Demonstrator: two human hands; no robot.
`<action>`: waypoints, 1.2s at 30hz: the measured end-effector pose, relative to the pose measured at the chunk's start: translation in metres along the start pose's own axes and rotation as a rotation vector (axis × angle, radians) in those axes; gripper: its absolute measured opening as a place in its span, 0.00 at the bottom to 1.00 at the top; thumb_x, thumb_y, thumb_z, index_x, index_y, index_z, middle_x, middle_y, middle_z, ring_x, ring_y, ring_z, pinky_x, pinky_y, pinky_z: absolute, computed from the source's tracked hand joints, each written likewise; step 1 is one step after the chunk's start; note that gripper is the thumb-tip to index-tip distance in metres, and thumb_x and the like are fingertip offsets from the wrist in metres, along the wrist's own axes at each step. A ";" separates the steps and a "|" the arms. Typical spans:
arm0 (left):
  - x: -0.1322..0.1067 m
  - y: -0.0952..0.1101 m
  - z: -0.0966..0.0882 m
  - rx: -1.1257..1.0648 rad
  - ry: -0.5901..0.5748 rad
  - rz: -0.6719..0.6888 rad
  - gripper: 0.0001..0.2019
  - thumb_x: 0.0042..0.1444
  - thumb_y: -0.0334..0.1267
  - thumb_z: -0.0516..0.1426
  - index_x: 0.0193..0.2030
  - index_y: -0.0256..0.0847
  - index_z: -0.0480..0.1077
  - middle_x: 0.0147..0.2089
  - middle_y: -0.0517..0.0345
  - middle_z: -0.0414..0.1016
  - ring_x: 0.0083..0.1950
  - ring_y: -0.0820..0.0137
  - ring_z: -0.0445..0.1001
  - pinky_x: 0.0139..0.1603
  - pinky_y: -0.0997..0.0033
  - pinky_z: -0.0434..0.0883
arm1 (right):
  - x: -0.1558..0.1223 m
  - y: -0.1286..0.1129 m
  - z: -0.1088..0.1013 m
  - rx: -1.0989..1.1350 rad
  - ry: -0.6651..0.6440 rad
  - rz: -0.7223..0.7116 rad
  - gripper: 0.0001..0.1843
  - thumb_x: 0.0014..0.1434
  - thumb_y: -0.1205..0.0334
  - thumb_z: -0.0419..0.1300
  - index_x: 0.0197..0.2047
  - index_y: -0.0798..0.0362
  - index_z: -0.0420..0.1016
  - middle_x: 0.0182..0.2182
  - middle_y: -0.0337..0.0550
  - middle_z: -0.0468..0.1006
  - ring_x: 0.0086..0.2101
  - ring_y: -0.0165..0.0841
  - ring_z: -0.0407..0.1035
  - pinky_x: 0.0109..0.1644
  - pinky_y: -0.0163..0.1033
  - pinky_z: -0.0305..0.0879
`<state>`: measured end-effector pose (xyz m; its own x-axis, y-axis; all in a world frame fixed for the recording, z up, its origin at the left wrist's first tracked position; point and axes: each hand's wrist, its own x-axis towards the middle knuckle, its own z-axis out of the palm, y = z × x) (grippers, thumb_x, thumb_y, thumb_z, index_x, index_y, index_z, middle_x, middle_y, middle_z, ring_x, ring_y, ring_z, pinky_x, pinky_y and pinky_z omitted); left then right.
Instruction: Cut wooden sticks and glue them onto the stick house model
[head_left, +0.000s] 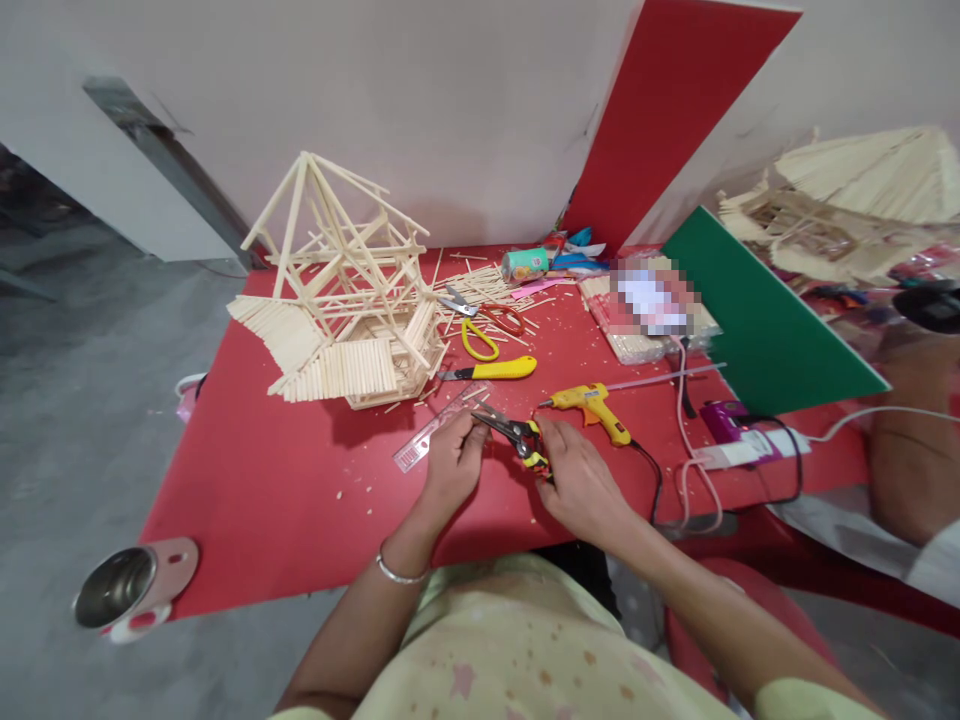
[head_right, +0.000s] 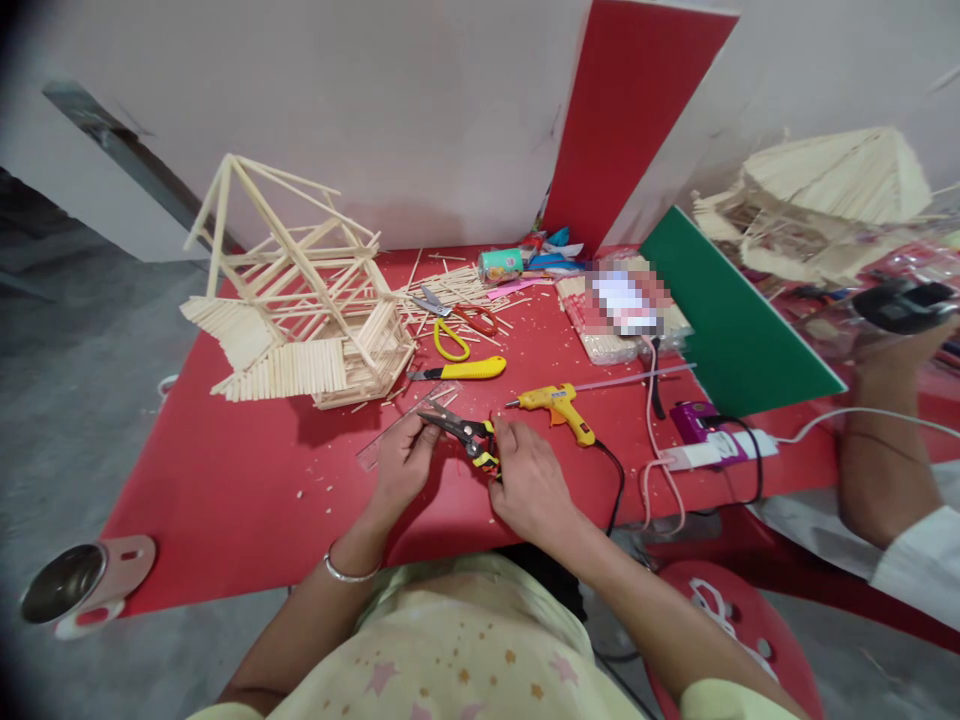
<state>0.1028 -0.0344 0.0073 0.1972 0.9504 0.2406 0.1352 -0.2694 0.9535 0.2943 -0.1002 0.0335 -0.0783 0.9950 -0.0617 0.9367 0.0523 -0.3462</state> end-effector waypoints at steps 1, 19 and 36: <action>-0.001 -0.001 -0.001 0.008 0.006 0.002 0.14 0.70 0.43 0.54 0.33 0.41 0.73 0.32 0.57 0.74 0.35 0.67 0.71 0.39 0.69 0.65 | 0.001 0.000 0.003 0.027 0.006 0.000 0.41 0.55 0.68 0.56 0.72 0.63 0.56 0.59 0.65 0.71 0.58 0.53 0.68 0.64 0.58 0.66; -0.009 -0.008 0.001 0.070 0.029 -0.009 0.14 0.71 0.45 0.54 0.41 0.42 0.78 0.32 0.57 0.78 0.34 0.67 0.74 0.40 0.68 0.68 | 0.020 0.008 0.022 0.372 -0.086 0.001 0.15 0.55 0.69 0.55 0.47 0.53 0.68 0.36 0.46 0.78 0.37 0.39 0.74 0.41 0.38 0.64; -0.007 -0.009 -0.005 0.025 -0.022 -0.100 0.18 0.72 0.45 0.51 0.32 0.41 0.73 0.32 0.56 0.77 0.35 0.68 0.74 0.39 0.69 0.67 | 0.014 0.023 0.021 0.232 -0.021 -0.098 0.36 0.53 0.65 0.57 0.66 0.60 0.63 0.61 0.64 0.71 0.62 0.53 0.67 0.67 0.59 0.63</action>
<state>0.0957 -0.0374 -0.0020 0.2032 0.9690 0.1402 0.1792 -0.1776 0.9676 0.3073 -0.0865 0.0051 -0.1740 0.9841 -0.0358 0.8213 0.1249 -0.5567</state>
